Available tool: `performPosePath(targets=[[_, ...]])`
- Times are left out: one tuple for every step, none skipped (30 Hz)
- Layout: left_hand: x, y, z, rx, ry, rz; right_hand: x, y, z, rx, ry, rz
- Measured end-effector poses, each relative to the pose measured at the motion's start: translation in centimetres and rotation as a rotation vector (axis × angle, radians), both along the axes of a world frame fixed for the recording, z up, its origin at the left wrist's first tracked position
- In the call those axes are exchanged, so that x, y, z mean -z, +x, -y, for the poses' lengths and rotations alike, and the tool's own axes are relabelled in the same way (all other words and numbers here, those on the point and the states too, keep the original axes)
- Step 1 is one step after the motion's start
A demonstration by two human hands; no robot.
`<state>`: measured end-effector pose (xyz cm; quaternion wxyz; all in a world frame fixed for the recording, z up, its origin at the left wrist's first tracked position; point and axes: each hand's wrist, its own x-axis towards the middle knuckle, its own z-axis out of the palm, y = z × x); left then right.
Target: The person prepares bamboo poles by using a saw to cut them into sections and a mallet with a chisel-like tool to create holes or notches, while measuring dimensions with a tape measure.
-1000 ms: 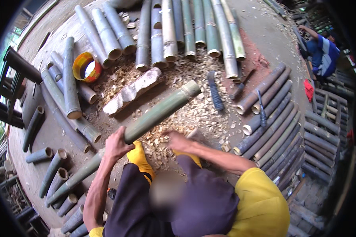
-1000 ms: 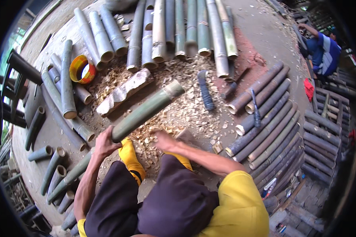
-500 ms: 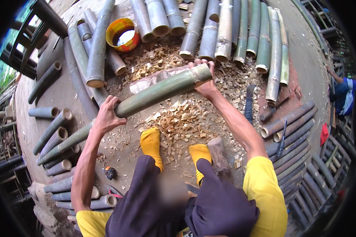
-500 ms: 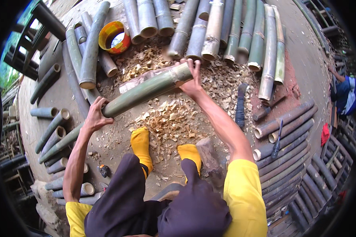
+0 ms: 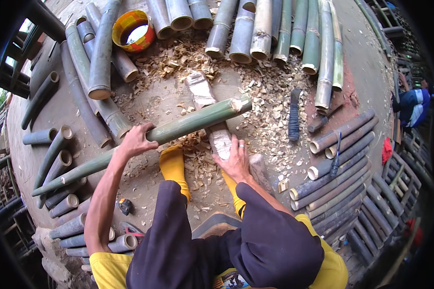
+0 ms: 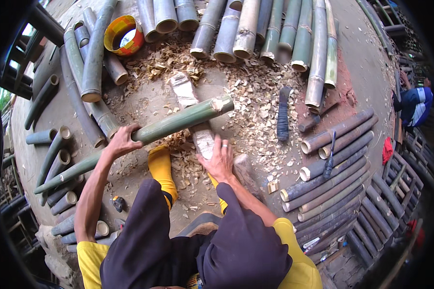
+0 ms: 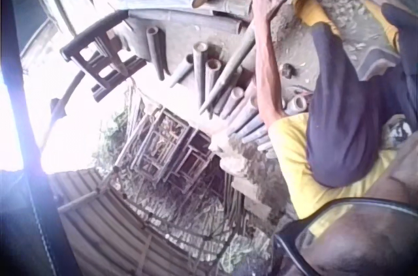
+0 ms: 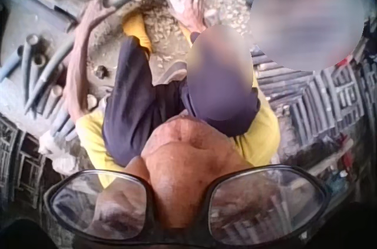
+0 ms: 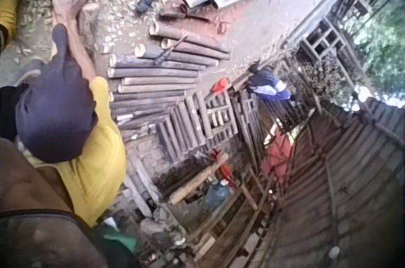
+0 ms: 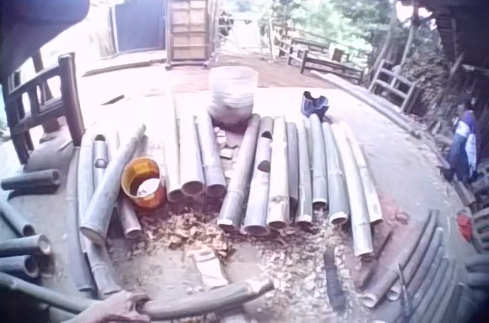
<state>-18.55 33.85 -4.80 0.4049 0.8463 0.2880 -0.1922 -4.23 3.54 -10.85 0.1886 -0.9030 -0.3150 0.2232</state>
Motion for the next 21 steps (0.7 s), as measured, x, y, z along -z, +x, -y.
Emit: performPosePath(targets=[[0.2,0.0,0.9,0.002,0.108,-0.025,0.0,0.0,0.1,-0.006,0.037,-0.023],[0.2,-0.2,1.5,0.007,0.101,-0.023,0.0,0.0,0.2,-0.013,0.074,-0.045],[0.2,-0.6,2.1,0.02,0.177,0.115,0.0,0.0,0.3,-0.021,0.092,-0.002],[0.2,-1.2,2.4,0.028,0.258,0.25,-0.1,0.0,0.3,-0.02,0.089,-0.003],[0.8,-2.2,2.4,0.104,0.388,0.243,-0.2,0.0,0.4,-0.014,0.078,-0.015],[1.6,-2.4,2.6,0.101,0.384,0.241,-0.3,0.0,0.4,-0.01,0.066,-0.028],[1.5,-2.2,2.6,0.091,0.442,0.113,-0.1,-0.2,0.2,-0.011,0.069,-0.032],[1.4,-2.2,2.5,0.079,0.5,-0.017,0.1,-0.3,0.0,-0.002,0.069,-0.046],[1.3,-2.3,2.6,0.038,0.484,0.02,0.3,-0.6,-0.2,0.005,0.07,-0.061],[1.7,-2.0,3.0,0.03,0.483,0.015,0.4,-1.0,-0.7,-0.005,0.068,-0.064],[2.0,-1.8,3.5,0.023,0.495,0.105,0.4,-1.8,-1.1,0.021,0.082,-0.104],[2.3,-1.4,4.1,0.013,0.509,0.194,0.3,-2.4,-1.4,0.044,0.095,-0.146],[2.1,0.6,5.2,0.026,0.473,0.091,0.7,-2.4,-0.8,0.041,0.059,-0.108],[1.6,2.7,5.8,0.038,0.451,-0.016,0.2,-1.8,-0.7,0.055,0.113,-0.168],[2.4,3.3,5.9,0.032,0.495,0.053,-0.1,-1.8,-1.0,0.049,0.125,-0.155],[3.8,3.8,6.4,0.026,0.527,0.131,-0.3,-1.8,-1.1,0.045,0.125,-0.131],[4.1,4.2,6.7,0.031,0.576,0.109,0.2,-2.0,-1.2,0.023,0.155,-0.072],[4.0,4.3,6.7,0.026,0.633,0.08,0.2,-2.2,-1.6,-0.01,0.167,-0.082],[3.5,4.4,6.9,0.023,0.627,0.128,0.2,-2.1,-1.6,0.002,0.16,-0.094],[2.9,4.1,7.2,0.025,0.621,0.168,0.2,-2.3,-1.6,0.018,0.15,-0.114],[2.5,3.8,7.5,0.044,0.621,0.224,0.4,-2.3,-1.3,0.021,0.165,-0.11]])
